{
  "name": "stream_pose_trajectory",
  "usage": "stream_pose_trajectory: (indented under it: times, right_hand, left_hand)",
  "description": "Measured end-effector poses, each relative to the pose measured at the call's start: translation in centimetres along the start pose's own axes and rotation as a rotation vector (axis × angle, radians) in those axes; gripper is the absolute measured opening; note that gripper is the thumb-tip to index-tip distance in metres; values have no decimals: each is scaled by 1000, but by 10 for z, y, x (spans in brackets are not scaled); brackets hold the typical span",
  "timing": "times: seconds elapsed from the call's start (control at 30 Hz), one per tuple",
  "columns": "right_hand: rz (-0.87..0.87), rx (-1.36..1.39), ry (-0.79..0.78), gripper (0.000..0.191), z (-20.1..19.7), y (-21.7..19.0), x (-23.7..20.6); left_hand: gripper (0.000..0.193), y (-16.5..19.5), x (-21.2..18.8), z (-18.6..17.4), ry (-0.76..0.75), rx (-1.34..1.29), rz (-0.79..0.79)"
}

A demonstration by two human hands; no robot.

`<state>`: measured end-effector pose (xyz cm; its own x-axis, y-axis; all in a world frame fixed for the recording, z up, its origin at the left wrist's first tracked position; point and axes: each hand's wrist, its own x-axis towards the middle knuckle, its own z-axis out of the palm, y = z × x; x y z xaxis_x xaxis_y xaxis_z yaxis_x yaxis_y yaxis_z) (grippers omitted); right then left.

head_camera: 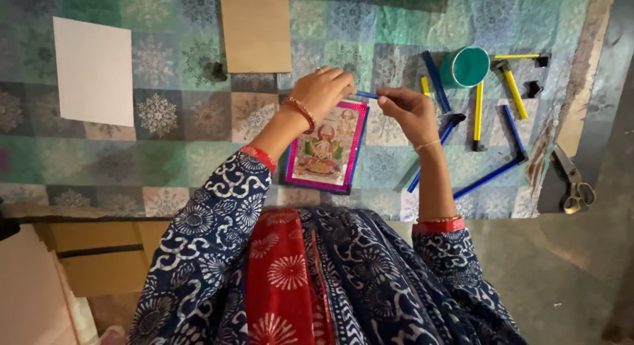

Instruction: The person places a pink beaded frame border over a printed religious picture on the table, aligns it, and positions blue and yellow frame sticks around the edges of the picture, pressing and adjusting them to fit. They repeatedly reposition the picture and border pieces to line them up.

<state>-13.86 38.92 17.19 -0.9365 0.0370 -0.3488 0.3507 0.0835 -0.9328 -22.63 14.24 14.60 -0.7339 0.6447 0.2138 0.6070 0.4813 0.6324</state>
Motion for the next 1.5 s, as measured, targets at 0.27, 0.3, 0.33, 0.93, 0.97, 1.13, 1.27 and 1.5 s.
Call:
stream_pose_trajectory:
  times: [0.27,0.3,0.33,0.93,0.97,1.13,1.27,1.5]
  right_hand:
    - [-85,-294,-72,24,-11,17,14]
    - [-83,-273,-50,24,-9,21,15]
    - [-81,-287,-28,25,-7,25,17]
    - [-84,-407,-199,24,17,34,26]
    - [-93,-395,-227,25,16,36,24]
    - [-25,-151,-291,23,19,48,13]
    - [48,20,-259,24,21,56,13]
    - [120,135,-77,23,17,67,13]
  left_hand:
    - [18,-16,9,10,-26,100,34]
    - [25,-20,6,6,55,131,22]
    - [32,-23,2,2,136,161,10]
    - [22,-57,-97,18,151,-307,-639]
    - [19,-60,-104,21,137,-354,-650]
    - [18,-61,-128,23,96,-508,-687]
    - [20,-51,-135,13,93,-637,-705]
    - [22,-32,-133,-4,104,-702,-671]
